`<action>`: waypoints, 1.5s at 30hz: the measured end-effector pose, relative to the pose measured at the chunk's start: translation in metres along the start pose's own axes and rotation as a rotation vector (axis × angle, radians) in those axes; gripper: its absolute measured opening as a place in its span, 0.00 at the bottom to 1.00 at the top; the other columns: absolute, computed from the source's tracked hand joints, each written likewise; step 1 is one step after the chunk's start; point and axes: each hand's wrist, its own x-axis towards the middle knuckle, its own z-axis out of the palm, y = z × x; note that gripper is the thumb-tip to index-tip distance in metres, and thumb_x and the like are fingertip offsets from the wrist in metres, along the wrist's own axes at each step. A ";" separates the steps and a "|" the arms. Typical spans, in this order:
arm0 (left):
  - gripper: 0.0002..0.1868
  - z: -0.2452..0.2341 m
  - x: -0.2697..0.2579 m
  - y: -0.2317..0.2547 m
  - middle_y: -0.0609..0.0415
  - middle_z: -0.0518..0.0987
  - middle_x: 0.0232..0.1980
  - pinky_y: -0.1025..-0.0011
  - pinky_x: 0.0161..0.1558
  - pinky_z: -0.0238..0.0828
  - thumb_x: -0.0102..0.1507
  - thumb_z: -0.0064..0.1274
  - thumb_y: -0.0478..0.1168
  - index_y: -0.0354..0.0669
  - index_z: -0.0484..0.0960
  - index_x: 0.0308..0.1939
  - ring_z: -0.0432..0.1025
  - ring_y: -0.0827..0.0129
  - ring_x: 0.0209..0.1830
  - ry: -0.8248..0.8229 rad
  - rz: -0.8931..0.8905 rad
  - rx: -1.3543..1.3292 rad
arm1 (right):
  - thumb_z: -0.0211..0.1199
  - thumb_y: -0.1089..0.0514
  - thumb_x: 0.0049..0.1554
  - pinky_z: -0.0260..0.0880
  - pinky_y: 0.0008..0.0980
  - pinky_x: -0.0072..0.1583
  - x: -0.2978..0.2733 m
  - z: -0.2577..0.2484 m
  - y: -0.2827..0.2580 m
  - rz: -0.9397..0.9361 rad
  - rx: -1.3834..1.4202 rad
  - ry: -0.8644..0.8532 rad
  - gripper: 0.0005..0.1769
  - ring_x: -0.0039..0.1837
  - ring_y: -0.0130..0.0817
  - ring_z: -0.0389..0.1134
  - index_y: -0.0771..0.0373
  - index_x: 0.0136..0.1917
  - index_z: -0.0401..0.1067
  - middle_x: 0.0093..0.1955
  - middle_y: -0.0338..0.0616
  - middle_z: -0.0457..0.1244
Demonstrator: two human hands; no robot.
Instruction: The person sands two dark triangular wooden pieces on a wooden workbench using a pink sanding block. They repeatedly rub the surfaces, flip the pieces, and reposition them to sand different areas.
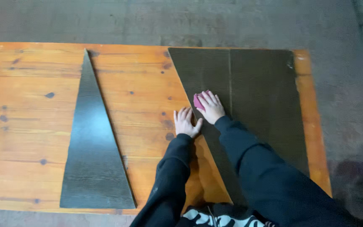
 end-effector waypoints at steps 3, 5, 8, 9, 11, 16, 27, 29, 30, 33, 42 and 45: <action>0.46 -0.002 0.001 -0.003 0.49 0.85 0.75 0.35 0.93 0.37 0.65 0.63 0.74 0.46 0.88 0.75 0.69 0.55 0.87 -0.028 0.006 0.008 | 0.69 0.32 0.70 0.66 0.72 0.83 -0.024 -0.002 -0.011 0.029 0.010 0.009 0.39 0.91 0.62 0.59 0.47 0.88 0.73 0.91 0.47 0.62; 0.49 -0.004 0.001 -0.006 0.49 0.82 0.79 0.35 0.94 0.38 0.63 0.64 0.75 0.46 0.86 0.77 0.67 0.55 0.89 -0.084 0.016 -0.002 | 0.69 0.32 0.70 0.64 0.71 0.85 -0.041 -0.004 -0.021 0.077 0.020 -0.039 0.40 0.92 0.61 0.58 0.45 0.90 0.70 0.93 0.45 0.59; 0.58 -0.026 0.000 0.001 0.46 0.77 0.86 0.37 0.96 0.35 0.62 0.62 0.81 0.43 0.81 0.83 0.62 0.53 0.93 -0.184 0.028 -0.013 | 0.66 0.33 0.72 0.60 0.70 0.88 -0.068 -0.002 -0.024 0.137 0.014 -0.057 0.40 0.94 0.60 0.54 0.44 0.91 0.67 0.95 0.44 0.56; 0.58 -0.032 -0.001 0.003 0.46 0.77 0.86 0.37 0.96 0.35 0.62 0.62 0.81 0.43 0.81 0.83 0.62 0.53 0.93 -0.186 0.033 -0.015 | 0.66 0.33 0.72 0.60 0.70 0.88 -0.076 -0.005 -0.026 0.142 0.013 -0.055 0.40 0.94 0.60 0.54 0.44 0.91 0.67 0.95 0.44 0.56; 0.59 -0.046 -0.006 0.004 0.44 0.70 0.92 0.39 0.97 0.38 0.66 0.58 0.82 0.47 0.75 0.89 0.56 0.50 0.98 -0.290 0.033 0.020 | 0.68 0.37 0.72 0.62 0.71 0.87 -0.091 -0.009 -0.032 0.139 0.041 -0.057 0.39 0.94 0.61 0.55 0.43 0.91 0.67 0.94 0.43 0.56; 0.57 -0.073 -0.037 0.013 0.46 0.64 0.96 0.39 0.97 0.33 0.68 0.51 0.85 0.59 0.69 0.93 0.49 0.51 1.00 -0.423 0.070 0.094 | 0.69 0.37 0.70 0.62 0.69 0.87 -0.132 -0.018 -0.051 0.141 0.022 -0.004 0.37 0.93 0.59 0.57 0.43 0.89 0.70 0.93 0.42 0.59; 0.64 -0.089 -0.098 0.031 0.45 0.56 0.99 0.38 0.98 0.32 0.66 0.43 0.91 0.60 0.62 0.96 0.44 0.51 1.02 -0.598 0.277 0.205 | 0.67 0.41 0.71 0.61 0.61 0.89 -0.248 -0.004 -0.083 0.222 0.022 -0.002 0.32 0.94 0.49 0.56 0.42 0.86 0.71 0.92 0.34 0.60; 0.68 -0.077 -0.101 0.023 0.44 0.56 0.99 0.34 0.96 0.33 0.64 0.44 0.93 0.59 0.59 0.97 0.45 0.49 1.01 -0.551 0.342 0.232 | 0.72 0.42 0.67 0.61 0.60 0.87 -0.268 0.013 -0.076 0.152 0.038 0.057 0.33 0.93 0.49 0.58 0.44 0.83 0.74 0.90 0.32 0.63; 0.68 -0.076 -0.101 0.022 0.44 0.56 0.99 0.34 0.96 0.33 0.64 0.44 0.93 0.59 0.59 0.97 0.45 0.49 1.01 -0.565 0.361 0.230 | 0.72 0.42 0.67 0.61 0.60 0.87 -0.271 0.008 -0.073 0.176 0.037 0.058 0.33 0.93 0.49 0.58 0.44 0.83 0.74 0.90 0.32 0.63; 0.66 -0.079 -0.111 0.021 0.43 0.58 0.98 0.34 0.95 0.36 0.66 0.47 0.90 0.54 0.60 0.97 0.47 0.49 1.00 -0.487 0.437 0.195 | 0.72 0.43 0.67 0.61 0.56 0.88 -0.298 -0.004 -0.077 0.198 0.077 0.100 0.29 0.91 0.45 0.61 0.45 0.80 0.78 0.84 0.30 0.68; 0.49 -0.047 -0.137 0.042 0.45 0.73 0.89 0.40 0.91 0.49 0.67 0.65 0.72 0.49 0.79 0.85 0.62 0.47 0.94 -0.172 0.455 -0.032 | 0.76 0.56 0.64 0.67 0.58 0.85 -0.419 -0.105 -0.021 0.367 0.337 0.302 0.28 0.84 0.56 0.70 0.60 0.77 0.81 0.79 0.43 0.73; 0.47 -0.027 -0.147 0.097 0.43 0.73 0.87 0.40 0.89 0.53 0.65 0.70 0.64 0.45 0.79 0.83 0.64 0.44 0.91 -0.089 0.520 -0.105 | 0.76 0.56 0.63 0.68 0.55 0.85 -0.472 -0.123 0.015 0.361 0.246 0.318 0.31 0.86 0.54 0.68 0.57 0.79 0.80 0.81 0.41 0.72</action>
